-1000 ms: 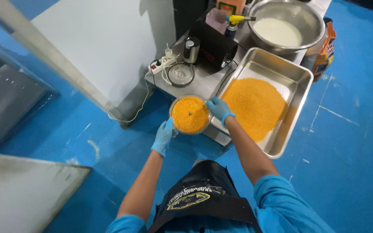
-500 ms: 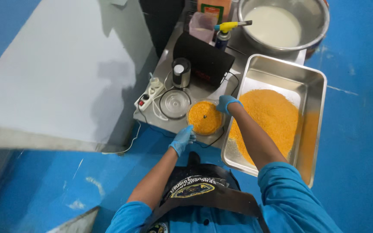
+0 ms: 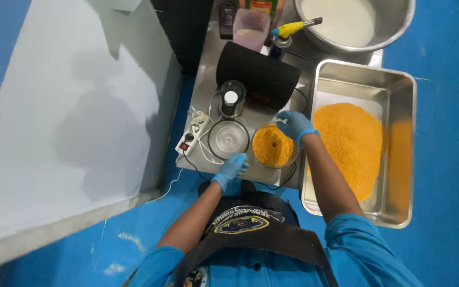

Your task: The person grates cheese into fine powder using a small electric grinder, then empties the ground cheese from the grinder cup into a large bowl of grated cheese and repeats the cycle, also handling a tray of cheese and a lid.

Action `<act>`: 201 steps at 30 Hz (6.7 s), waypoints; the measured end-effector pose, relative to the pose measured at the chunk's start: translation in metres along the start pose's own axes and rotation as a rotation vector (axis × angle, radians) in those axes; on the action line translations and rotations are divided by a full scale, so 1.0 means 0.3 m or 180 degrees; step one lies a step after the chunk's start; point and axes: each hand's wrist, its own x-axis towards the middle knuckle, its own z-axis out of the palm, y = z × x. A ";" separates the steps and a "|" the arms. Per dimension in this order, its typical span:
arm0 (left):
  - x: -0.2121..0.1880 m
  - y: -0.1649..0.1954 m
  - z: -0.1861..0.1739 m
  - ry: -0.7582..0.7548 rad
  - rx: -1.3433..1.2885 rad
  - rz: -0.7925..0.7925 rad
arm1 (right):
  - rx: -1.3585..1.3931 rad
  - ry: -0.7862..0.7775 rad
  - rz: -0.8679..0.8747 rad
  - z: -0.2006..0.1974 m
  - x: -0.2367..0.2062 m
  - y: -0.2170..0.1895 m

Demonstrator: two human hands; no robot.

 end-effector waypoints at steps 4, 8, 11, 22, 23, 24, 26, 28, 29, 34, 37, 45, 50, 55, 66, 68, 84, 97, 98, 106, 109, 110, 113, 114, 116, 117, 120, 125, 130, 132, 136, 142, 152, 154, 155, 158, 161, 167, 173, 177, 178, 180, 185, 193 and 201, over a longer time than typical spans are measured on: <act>-0.026 -0.022 -0.148 0.0139 -0.0168 0.0114 | -0.0490 0.0135 -0.0185 0.074 -0.075 0.020; -0.034 -0.024 -0.233 0.0131 -0.0217 0.0025 | -0.0408 0.0105 0.0080 0.168 -0.140 0.065; -0.022 -0.003 -0.253 0.0038 -0.0351 -0.0006 | -0.0501 0.0181 -0.0314 0.189 -0.155 0.079; -0.002 0.050 -0.266 -0.0119 -0.0378 -0.0025 | -0.0758 0.0218 -0.0067 0.187 -0.185 0.035; -0.001 0.050 -0.270 -0.0124 -0.0367 -0.0014 | -0.0675 0.0249 -0.0109 0.187 -0.184 0.038; 0.002 0.051 -0.275 -0.0124 -0.0430 0.0000 | -0.0595 0.0281 -0.0156 0.188 -0.182 0.042; 0.000 0.051 -0.280 -0.0125 -0.0563 0.0000 | -0.0726 0.0144 -0.0051 0.194 -0.178 0.051; -0.001 0.055 -0.286 -0.0073 -0.0550 -0.0051 | -0.0753 0.0124 -0.0031 0.196 -0.180 0.050; -0.002 0.058 -0.290 -0.0037 -0.0548 -0.0063 | -0.0719 0.0177 -0.0084 0.193 -0.177 0.051; -0.011 0.063 -0.330 0.0107 -0.0722 0.0111 | -0.0729 0.0248 -0.0072 0.154 -0.177 0.007; -0.013 0.056 -0.349 0.0657 -0.0875 0.0355 | -0.0511 0.0324 -0.0148 0.141 -0.152 -0.079; -0.026 0.090 -0.293 0.0931 -0.0794 -0.0580 | -0.0846 -0.0665 -0.0264 0.323 0.134 -0.413; -0.038 0.133 -0.268 0.0792 -0.1360 -0.1117 | -0.0839 -0.0966 0.0585 0.324 0.188 -0.503; -0.046 0.138 -0.248 0.0673 -0.1634 -0.1021 | -0.0448 -0.1023 0.0965 0.314 0.164 -0.532; -0.084 0.145 -0.242 0.0970 -0.2182 -0.0903 | -0.1076 -0.0613 0.0393 0.319 0.152 -0.525; -0.080 0.139 -0.230 0.1050 -0.2221 -0.1019 | -0.1157 -0.0596 0.0333 0.323 0.152 -0.539; -0.103 0.080 -0.109 0.0423 -0.1013 0.0659 | 0.0505 0.0473 0.0477 0.075 -0.110 -0.216; -0.020 0.079 0.118 0.0450 0.1558 0.0982 | -0.0052 0.0613 0.0734 0.024 -0.203 0.091; -0.021 0.074 0.120 0.0465 0.1461 0.1096 | -0.0030 0.0636 0.0707 0.029 -0.200 0.091; -0.025 0.052 0.148 0.0342 0.0332 0.0259 | 0.0031 0.0552 0.0623 0.043 -0.155 0.087; -0.015 0.041 0.161 0.0420 -0.0007 0.0099 | -0.0021 0.0421 0.0687 0.043 -0.142 0.092; -0.009 0.038 0.163 0.0433 -0.0067 0.0035 | -0.0030 0.0385 0.0706 0.042 -0.136 0.094; -0.002 0.030 0.163 0.0320 -0.0554 0.0040 | 0.0068 0.0228 0.0519 0.028 -0.123 0.096; 0.001 0.029 0.164 0.0302 -0.0630 0.0057 | 0.0123 0.0172 0.0417 0.018 -0.117 0.099; 0.002 0.025 0.166 0.0255 -0.0781 0.0084 | 0.0651 -0.0090 0.0504 0.000 -0.110 0.100; 0.003 0.025 0.168 0.0235 -0.0802 0.0111 | 0.0913 -0.0218 0.0547 -0.009 -0.105 0.100; 0.007 0.032 0.174 0.0257 -0.0868 0.0164 | 0.0969 -0.0154 0.1077 -0.025 -0.082 0.099; 0.005 0.068 0.089 0.0756 -0.0167 0.0484 | 0.1397 -0.0314 0.0925 -0.024 -0.077 0.116; 0.072 0.179 -0.111 0.1019 -0.0135 0.0604 | 0.1478 -0.0800 0.1085 0.074 -0.155 0.117; 0.112 0.228 -0.161 0.1087 -0.0080 0.0579 | 0.1927 -0.0769 0.1180 0.146 -0.186 0.093; 0.145 0.271 -0.182 0.1051 0.0091 0.1193 | 0.2498 -0.0441 0.1268 0.227 -0.204 0.070; 0.148 0.257 -0.180 0.0836 0.0100 0.0385 | 0.2842 -0.0511 0.1335 0.224 -0.203 0.102; 0.146 0.249 -0.210 0.0674 -0.0087 0.0567 | 0.1464 0.0039 0.0840 0.110 -0.093 0.056; 0.137 0.256 -0.216 0.0712 -0.0289 0.0498 | 0.1196 0.0555 0.0567 0.072 -0.057 -0.020; 0.133 0.261 -0.221 0.0765 -0.0345 0.0437 | 0.1326 0.0798 0.0493 0.067 -0.016 -0.083; 0.096 0.254 -0.246 0.0797 -0.0614 0.0558 | 0.0830 0.0901 -0.0613 0.078 0.122 -0.294; 0.040 0.226 -0.274 0.0806 -0.0511 0.0947 | 0.0399 0.0816 -0.0876 0.100 0.246 -0.469; -0.047 0.171 -0.301 0.0957 -0.1119 0.0686 | -0.0341 0.0148 -0.0193 0.115 0.341 -0.604; -0.071 0.133 -0.325 0.1072 -0.0839 0.0531 | -0.0259 0.0359 -0.0317 0.098 0.307 -0.566; -0.038 0.143 -0.307 0.1101 -0.0276 0.0684 | -0.0160 0.0694 -0.0887 0.032 0.237 -0.559; -0.029 0.148 -0.298 0.1215 0.0052 0.0833 | -0.0195 0.0737 -0.0963 0.000 0.216 -0.564; -0.018 0.157 -0.279 0.1432 0.0706 0.1129 | -0.0287 0.0751 -0.1081 -0.072 0.163 -0.579; -0.001 0.178 -0.236 0.1411 0.0604 0.2160 | -0.0516 0.0421 -0.1814 -0.241 -0.008 -0.577; 0.035 0.193 -0.201 0.1101 0.1168 0.1732 | -0.1317 -0.0750 -0.1747 -0.273 -0.164 -0.533; 0.050 0.211 -0.165 0.1116 0.1370 0.1131 | -0.1781 -0.1364 -0.1682 -0.202 -0.160 -0.511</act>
